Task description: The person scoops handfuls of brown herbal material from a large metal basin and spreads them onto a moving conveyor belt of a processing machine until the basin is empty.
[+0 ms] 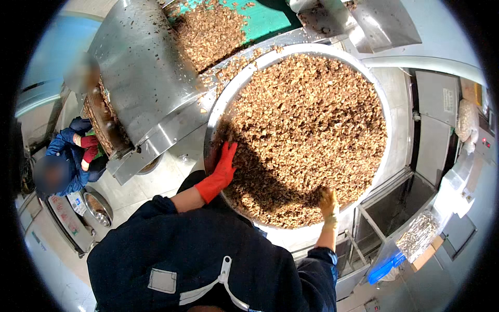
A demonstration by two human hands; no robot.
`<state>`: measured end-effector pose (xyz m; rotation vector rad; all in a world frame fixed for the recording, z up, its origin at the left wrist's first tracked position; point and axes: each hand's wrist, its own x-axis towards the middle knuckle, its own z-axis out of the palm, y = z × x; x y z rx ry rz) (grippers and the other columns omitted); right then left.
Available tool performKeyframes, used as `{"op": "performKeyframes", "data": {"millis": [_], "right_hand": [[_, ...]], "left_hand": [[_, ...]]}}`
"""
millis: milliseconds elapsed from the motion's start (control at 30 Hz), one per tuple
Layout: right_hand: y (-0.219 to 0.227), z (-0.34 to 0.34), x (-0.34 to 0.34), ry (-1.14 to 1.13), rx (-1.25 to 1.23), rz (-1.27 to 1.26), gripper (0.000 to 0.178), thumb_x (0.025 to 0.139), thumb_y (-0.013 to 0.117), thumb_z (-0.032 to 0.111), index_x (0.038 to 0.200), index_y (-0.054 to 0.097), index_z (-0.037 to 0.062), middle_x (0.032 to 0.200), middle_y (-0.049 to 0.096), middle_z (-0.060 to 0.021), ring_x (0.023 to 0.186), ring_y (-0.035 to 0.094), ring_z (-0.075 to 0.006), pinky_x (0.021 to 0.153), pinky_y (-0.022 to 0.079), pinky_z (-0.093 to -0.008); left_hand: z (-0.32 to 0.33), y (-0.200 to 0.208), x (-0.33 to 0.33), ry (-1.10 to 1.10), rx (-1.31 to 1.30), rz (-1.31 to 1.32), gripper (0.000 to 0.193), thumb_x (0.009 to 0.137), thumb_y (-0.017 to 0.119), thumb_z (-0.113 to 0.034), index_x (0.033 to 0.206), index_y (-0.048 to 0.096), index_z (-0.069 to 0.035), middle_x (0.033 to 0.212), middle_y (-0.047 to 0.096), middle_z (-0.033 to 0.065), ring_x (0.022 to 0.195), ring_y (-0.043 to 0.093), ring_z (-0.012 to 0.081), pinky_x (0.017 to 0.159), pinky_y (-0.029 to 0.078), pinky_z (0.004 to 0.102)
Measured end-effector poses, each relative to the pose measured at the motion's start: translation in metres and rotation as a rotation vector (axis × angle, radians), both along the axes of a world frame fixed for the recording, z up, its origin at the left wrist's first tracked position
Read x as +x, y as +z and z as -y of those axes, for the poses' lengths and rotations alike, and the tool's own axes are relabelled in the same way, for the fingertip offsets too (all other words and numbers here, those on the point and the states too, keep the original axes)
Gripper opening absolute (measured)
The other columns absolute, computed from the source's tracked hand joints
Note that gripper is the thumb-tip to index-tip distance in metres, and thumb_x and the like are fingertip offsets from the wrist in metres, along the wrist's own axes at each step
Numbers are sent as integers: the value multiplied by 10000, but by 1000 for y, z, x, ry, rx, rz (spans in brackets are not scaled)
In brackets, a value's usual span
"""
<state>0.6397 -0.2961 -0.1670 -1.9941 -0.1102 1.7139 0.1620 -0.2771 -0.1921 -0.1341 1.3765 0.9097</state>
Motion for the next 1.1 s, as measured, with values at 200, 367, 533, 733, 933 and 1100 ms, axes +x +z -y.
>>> {"op": "performKeyframes", "data": {"millis": [200,367,533,733,933,1100], "right_hand": [[-6,-96,-142,50,91,-14,632,947,450,414,1467,266,107,1532,217,-109,1391,256,-272,1146,219,-445],[-40,-126,-187,25,127,-87,612,956,434,425,1453,291,97,1501,274,-107,1352,307,-260,1127,256,-419],[-38,-154,-221,51,164,-144,597,965,419,436,1438,316,87,1470,331,-104,1313,359,-249,1108,293,-393],[-31,-209,-285,113,264,-266,584,976,400,449,1421,346,76,1432,400,-101,1267,420,-235,1085,338,-363],[123,-263,-389,234,341,-362,521,999,360,420,1379,399,66,1378,462,-112,1237,464,-235,1067,374,-365],[133,-342,-409,509,549,-618,543,999,336,431,1431,334,102,1477,348,-83,1316,386,-208,1145,253,-445]], "left_hand": [[-50,-19,4,199,-195,173,806,805,564,-657,1477,259,-332,1545,222,-44,1402,222,275,1048,55,674],[-51,-66,20,265,-21,403,769,792,606,-638,1408,409,-221,1435,417,18,1315,379,265,1084,186,568],[-91,-34,22,396,-38,784,593,852,625,-494,1321,516,-148,1317,544,49,1206,504,238,1002,402,430],[-121,0,2,548,332,861,481,947,478,-461,1301,515,-138,1290,566,34,1173,538,251,990,436,454],[-157,65,-37,558,372,910,568,950,412,-495,1380,442,-124,1410,459,78,1316,398,306,1088,266,576],[-236,142,-91,605,503,840,590,960,376,-482,1381,405,-70,1415,437,136,1326,366,352,1097,201,604]]}}
